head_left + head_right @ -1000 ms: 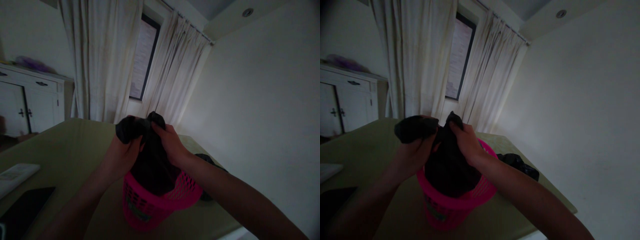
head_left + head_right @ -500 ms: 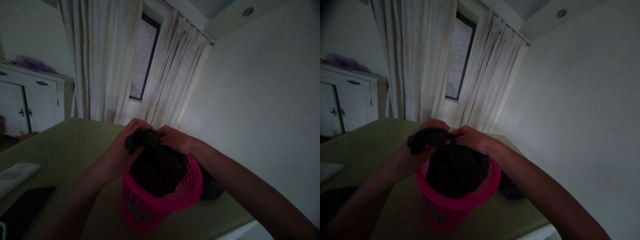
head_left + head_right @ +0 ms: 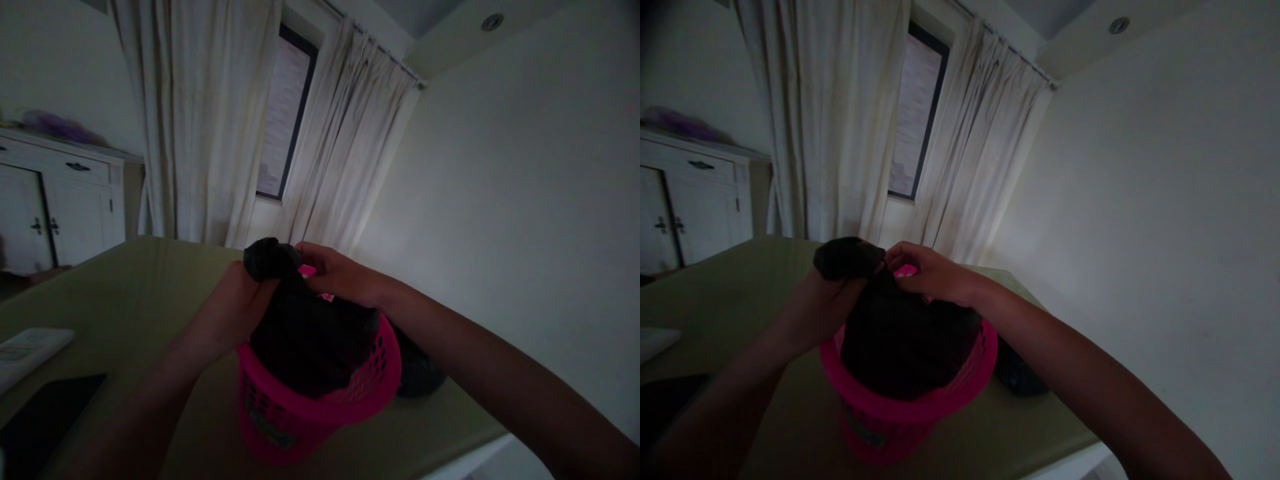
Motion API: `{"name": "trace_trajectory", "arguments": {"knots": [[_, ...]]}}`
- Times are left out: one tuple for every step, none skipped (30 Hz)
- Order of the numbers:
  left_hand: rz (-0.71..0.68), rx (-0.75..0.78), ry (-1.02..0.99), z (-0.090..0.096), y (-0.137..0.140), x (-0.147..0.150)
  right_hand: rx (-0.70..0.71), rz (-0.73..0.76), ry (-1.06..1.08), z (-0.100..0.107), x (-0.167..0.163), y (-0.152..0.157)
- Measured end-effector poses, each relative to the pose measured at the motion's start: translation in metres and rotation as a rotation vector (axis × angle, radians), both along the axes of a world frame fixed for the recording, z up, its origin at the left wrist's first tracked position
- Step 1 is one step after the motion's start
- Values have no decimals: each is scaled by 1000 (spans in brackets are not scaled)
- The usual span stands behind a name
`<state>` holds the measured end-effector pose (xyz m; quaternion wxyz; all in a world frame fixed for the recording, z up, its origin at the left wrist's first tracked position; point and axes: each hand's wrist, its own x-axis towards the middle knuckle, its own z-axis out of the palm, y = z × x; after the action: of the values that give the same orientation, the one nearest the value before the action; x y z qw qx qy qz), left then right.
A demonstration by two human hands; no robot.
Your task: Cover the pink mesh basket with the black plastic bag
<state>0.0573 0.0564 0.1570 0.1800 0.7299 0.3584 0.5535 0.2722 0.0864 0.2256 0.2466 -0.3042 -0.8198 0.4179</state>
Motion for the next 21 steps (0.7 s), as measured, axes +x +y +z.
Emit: {"name": "trace_trajectory", "arguments": {"knots": [[30, -2, -15, -1, 3, 0, -33, -5, 38, 0, 2, -2], [46, -5, -33, -1, 5, -1, -40, -12, 45, 0, 4, -6], [46, -10, -54, -2, 7, -1, -10, -26, 18, 0, 4, -11], [37, -11, -72, -2, 9, -1, 58, -49, -35, 0, 4, -17], [26, -13, -85, -2, 10, 0, 148, -77, -105, -2, 3, -23], [17, -14, -94, -2, 11, 0, 241, -109, -168, -4, 1, -29], [10, -15, -101, -1, 11, 1, 316, -144, -204, -7, -1, -34], [6, -10, -107, -1, 11, 1, 370, -178, -199, -10, -4, -38], [4, -4, -110, 0, 11, 2, 400, -201, -166, -13, -6, -40], [3, 1, -111, 0, 10, 3, 410, -215, -115, -16, -8, -41], [5, 4, -113, 0, 10, 3, 397, -223, -53, -19, -9, -41], [9, 3, -113, 0, 10, 4, 358, -226, 11, -20, -10, -40], [15, -1, -111, 0, 10, 4, 288, -224, 69, -22, -10, -38], [16, -7, -108, 0, 10, 4, 195, -213, 115, -22, -11, -37], [11, -15, -101, -1, 10, 4, 92, -189, 143, -22, -11, -35], [6, -19, -94, -1, 10, 3, 7, -155, 157, -22, -11, -35], [2, -18, -87, -2, 10, 2, -35, -117, 152, -21, -11, -34], [-1, -15, -86, -2, 10, 2, -16, -93, 131, -20, -12, -35], [-4, -11, -94, -2, 10, 1, 70, -93, 97, -20, -13, -36], [-5, -6, -107, -1, 10, 1, 212, -118, 58, -19, -13, -37], [-9, -4, -122, 0, 10, 1, 390, -155, 17, -19, -14, -39]]}}
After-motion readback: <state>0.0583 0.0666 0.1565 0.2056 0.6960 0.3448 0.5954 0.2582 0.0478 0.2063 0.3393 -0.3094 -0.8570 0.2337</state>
